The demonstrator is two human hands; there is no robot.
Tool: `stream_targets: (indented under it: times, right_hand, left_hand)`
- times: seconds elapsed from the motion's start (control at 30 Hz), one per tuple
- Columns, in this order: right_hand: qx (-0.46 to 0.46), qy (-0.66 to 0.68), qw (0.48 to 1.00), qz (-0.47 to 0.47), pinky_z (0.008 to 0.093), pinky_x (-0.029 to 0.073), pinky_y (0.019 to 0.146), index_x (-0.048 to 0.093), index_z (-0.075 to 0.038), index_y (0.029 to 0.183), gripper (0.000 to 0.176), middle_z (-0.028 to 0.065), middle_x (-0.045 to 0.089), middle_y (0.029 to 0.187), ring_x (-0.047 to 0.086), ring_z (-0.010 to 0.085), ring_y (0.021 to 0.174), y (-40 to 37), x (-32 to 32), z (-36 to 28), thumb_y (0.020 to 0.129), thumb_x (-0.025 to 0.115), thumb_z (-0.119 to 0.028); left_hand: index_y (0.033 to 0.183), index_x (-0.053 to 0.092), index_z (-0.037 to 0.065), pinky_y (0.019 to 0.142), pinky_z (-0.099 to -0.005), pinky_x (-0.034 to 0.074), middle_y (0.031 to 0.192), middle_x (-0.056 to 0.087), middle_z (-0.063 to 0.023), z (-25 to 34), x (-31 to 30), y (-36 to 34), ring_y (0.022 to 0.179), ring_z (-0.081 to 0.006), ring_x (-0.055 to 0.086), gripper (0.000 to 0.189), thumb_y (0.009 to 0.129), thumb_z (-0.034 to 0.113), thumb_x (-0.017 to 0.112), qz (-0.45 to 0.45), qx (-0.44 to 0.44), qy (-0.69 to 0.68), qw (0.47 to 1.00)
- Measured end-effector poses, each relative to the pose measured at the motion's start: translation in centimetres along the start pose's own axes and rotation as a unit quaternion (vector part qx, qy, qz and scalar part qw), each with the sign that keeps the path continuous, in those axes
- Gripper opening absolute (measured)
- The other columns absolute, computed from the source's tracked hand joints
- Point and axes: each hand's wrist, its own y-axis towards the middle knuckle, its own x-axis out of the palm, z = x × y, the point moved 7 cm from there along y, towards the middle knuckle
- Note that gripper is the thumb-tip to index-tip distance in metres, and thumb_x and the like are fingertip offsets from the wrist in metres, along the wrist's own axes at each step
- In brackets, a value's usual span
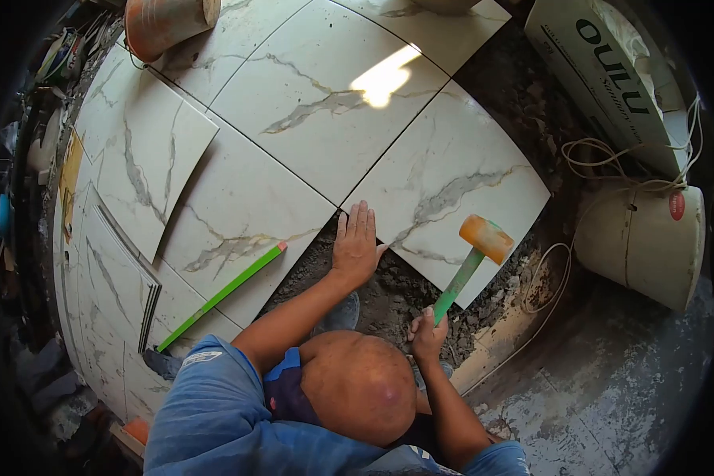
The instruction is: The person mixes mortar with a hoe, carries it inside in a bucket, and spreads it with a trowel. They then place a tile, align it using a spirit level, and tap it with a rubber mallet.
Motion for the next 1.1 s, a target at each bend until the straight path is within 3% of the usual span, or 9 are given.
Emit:
stream_targets:
  times: [0.07,0.13,0.33,0.43,0.6,0.73,0.8,0.93,1.1]
  right_hand:
    - [0.002,-0.033,0.999,0.005,0.0266,0.039,0.039,0.043,-0.006,0.093,0.029,0.0032,0.046,0.057,0.045,0.0114,0.041,0.1,-0.8,1.9,0.098,0.054,-0.033]
    - [0.065,-0.127,0.989,-0.026,0.0265,0.039,0.039,0.043,-0.006,0.093,0.030,0.0040,0.046,0.056,0.045,0.0118,0.042,-1.1,-1.1,4.1,0.098,0.054,-0.033]
    - [0.084,-0.006,0.996,-0.010,0.0304,0.039,0.039,0.044,-0.005,0.095,0.031,0.0060,0.046,0.057,0.043,0.0147,0.041,-0.5,-0.6,1.1,0.099,0.051,-0.035]
    - [0.033,0.000,0.999,-0.003,0.0288,0.039,0.039,0.046,-0.006,0.099,0.033,0.0043,0.046,0.057,0.044,0.0139,0.040,3.1,-1.3,-3.4,0.099,0.049,-0.038]
    - [-0.003,-0.174,0.985,0.010,0.0247,0.039,0.038,0.048,-0.007,0.120,0.038,0.0012,0.048,0.059,0.045,0.0090,0.041,11.1,-3.0,-16.2,0.097,0.054,-0.037]
    - [-0.056,-0.323,0.945,-0.016,0.0249,0.040,0.038,0.045,-0.006,0.132,0.044,0.0018,0.049,0.064,0.047,0.0092,0.043,16.3,-3.4,-26.6,0.096,0.056,-0.028]
    - [-0.041,-0.366,0.929,-0.028,0.0247,0.040,0.038,0.042,-0.006,0.137,0.048,0.0012,0.049,0.065,0.048,0.0091,0.044,18.2,-3.9,-30.2,0.096,0.055,-0.027]
    - [0.009,-0.457,0.890,-0.009,0.0247,0.041,0.039,0.041,-0.008,0.140,0.049,-0.0010,0.047,0.063,0.049,0.0075,0.046,20.6,-5.8,-35.6,0.097,0.055,-0.026]
    - [0.101,-0.570,0.810,-0.090,0.0255,0.042,0.039,0.045,-0.007,0.137,0.045,-0.0004,0.048,0.063,0.049,0.0074,0.046,21.2,-6.4,-36.9,0.097,0.055,-0.026]
  left_hand:
    - [0.138,0.039,-0.010,0.114,-0.0531,0.019,0.149,0.030,-0.0277,0.0,-0.3,-0.3,0.140,-0.0379,0.028,0.079,0.085,0.043,0.064,0.026,-0.004,-0.030,0.999]
    - [0.136,0.040,-0.011,0.114,-0.0531,0.019,0.148,0.031,-0.0290,0.0,-0.5,-0.5,0.139,-0.0394,0.028,0.080,0.084,0.044,0.064,0.037,-0.001,-0.027,0.999]
    - [0.134,0.042,-0.013,0.114,-0.0537,0.019,0.146,0.033,-0.0297,0.5,-1.8,-0.1,0.138,-0.0409,0.030,0.079,0.084,0.044,0.065,0.028,-0.022,-0.041,0.999]
    - [0.132,0.044,-0.012,0.114,-0.0548,0.019,0.145,0.034,-0.0298,0.9,-2.0,2.9,0.138,-0.0408,0.030,0.076,0.085,0.044,0.063,-0.034,-0.026,-0.069,0.997]
    - [0.139,0.040,-0.004,0.115,-0.0522,0.017,0.150,0.030,-0.0249,2.0,-3.7,13.5,0.141,-0.0370,0.025,0.077,0.087,0.049,0.059,0.089,0.068,-0.072,0.991]
    - [0.145,0.032,-0.001,0.117,-0.0496,0.014,0.153,0.025,-0.0219,1.3,-1.3,17.6,0.143,-0.0352,0.021,0.083,0.088,0.055,0.055,0.090,0.097,-0.035,0.991]
    - [0.149,0.025,0.000,0.118,-0.0483,0.012,0.155,0.020,-0.0209,1.1,-1.1,17.4,0.145,-0.0340,0.018,0.088,0.088,0.059,0.051,0.046,0.095,-0.025,0.994]
    - [0.149,0.026,0.002,0.117,-0.0483,0.013,0.155,0.021,-0.0205,0.9,-1.3,17.5,0.144,-0.0339,0.018,0.090,0.085,0.058,0.057,0.033,0.080,-0.035,0.996]
    - [0.149,0.027,0.003,0.117,-0.0484,0.012,0.156,0.021,-0.0199,1.0,-1.1,17.8,0.145,-0.0339,0.018,0.092,0.082,0.057,0.061,0.018,0.074,-0.035,0.996]
